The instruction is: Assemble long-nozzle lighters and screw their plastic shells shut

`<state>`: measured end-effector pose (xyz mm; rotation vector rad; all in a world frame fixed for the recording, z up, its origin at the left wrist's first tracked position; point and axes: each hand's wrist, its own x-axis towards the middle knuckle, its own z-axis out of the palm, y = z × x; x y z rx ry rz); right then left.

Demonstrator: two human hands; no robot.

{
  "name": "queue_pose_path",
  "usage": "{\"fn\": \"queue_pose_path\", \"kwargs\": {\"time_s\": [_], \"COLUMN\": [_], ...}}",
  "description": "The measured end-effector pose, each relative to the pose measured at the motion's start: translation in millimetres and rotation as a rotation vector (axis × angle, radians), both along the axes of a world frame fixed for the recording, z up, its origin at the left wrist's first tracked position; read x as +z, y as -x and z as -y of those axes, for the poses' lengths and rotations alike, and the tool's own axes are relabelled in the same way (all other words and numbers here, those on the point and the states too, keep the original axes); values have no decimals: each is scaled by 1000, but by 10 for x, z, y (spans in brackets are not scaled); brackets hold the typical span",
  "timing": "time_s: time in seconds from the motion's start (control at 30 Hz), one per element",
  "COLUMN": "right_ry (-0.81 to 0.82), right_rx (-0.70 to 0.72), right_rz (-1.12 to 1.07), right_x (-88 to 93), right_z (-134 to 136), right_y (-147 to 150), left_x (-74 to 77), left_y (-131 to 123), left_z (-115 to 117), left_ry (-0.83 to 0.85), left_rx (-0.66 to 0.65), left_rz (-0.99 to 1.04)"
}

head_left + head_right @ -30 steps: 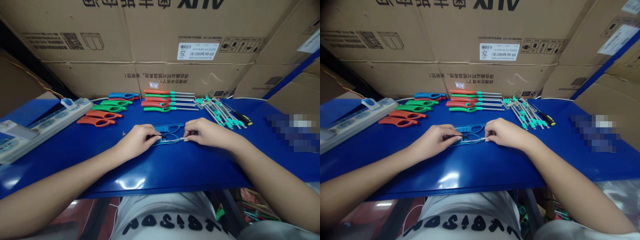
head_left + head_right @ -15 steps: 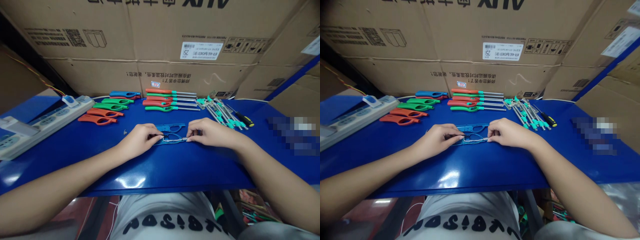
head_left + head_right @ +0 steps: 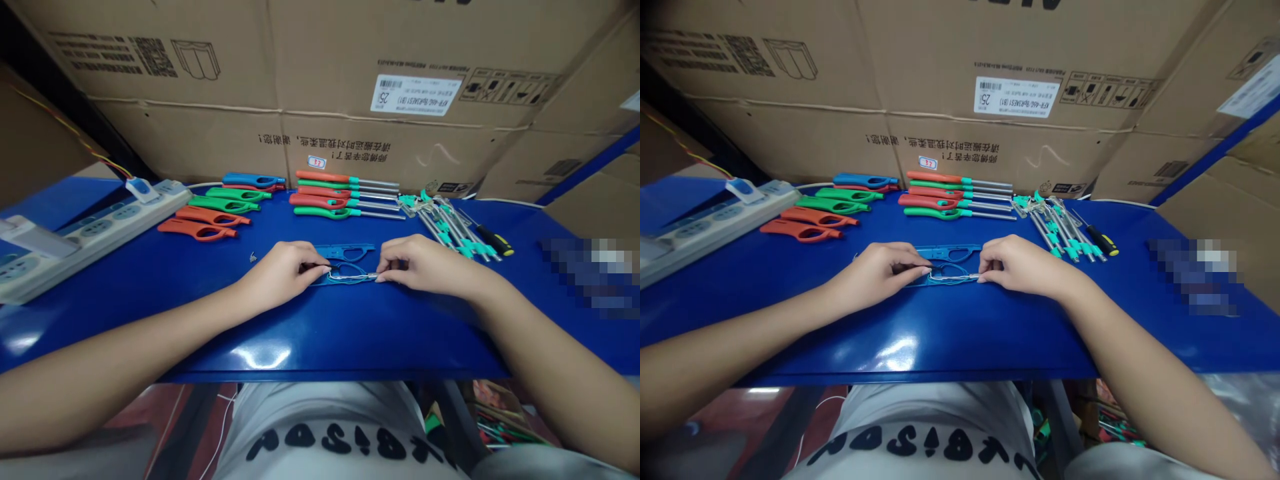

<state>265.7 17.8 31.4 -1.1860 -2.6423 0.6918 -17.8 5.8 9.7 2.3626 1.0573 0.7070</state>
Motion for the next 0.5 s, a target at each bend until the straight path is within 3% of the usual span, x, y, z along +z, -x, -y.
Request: {"fn": "queue_pose_path", "kwargs": {"time_s": [0.27, 0.5], "right_ry": [-83, -35], "right_rx": [53, 24], "right_rz": [45, 11], "right_x": [-10, 52], "right_z": [-3, 75], "right_y": [36, 33], "left_x": [10, 10], "left_y": [-3, 1], "left_z": [-4, 2], "left_ry": [-4, -9], "left_rx": [1, -9], "left_rz": [-2, 2]}}
